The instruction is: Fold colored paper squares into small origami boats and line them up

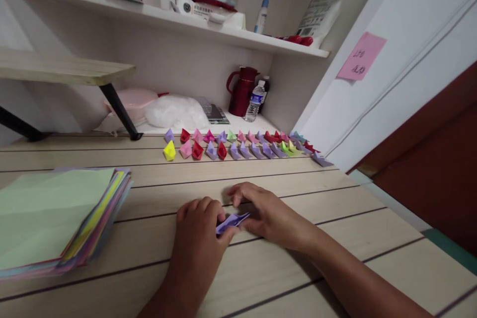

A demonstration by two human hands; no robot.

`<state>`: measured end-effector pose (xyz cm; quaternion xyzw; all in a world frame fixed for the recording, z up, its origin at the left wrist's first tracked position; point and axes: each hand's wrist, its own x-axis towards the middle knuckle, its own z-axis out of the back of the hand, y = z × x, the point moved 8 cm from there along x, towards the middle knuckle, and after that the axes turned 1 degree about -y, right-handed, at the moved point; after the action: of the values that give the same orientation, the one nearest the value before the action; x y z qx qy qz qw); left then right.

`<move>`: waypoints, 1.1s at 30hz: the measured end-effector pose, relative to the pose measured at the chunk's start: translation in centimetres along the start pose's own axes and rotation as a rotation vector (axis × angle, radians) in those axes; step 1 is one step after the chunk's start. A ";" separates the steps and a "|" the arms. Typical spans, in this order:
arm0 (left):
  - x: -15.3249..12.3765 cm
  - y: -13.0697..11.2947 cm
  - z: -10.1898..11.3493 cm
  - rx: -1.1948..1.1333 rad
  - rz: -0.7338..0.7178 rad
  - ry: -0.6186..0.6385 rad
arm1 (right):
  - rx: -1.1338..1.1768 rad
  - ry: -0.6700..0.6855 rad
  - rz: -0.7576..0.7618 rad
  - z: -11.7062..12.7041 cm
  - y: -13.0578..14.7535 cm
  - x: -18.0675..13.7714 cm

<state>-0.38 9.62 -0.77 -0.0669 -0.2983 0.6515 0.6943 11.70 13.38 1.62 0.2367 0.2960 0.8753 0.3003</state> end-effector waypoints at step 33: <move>0.2 1.8 -0.1 -0.540 0.244 0.090 | 0.240 0.050 -0.264 0.4 -2.9 0.0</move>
<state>-1.91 10.11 -1.64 -0.3135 -0.4194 0.6235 0.5806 13.06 15.38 0.02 0.2082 0.4342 0.7922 0.3748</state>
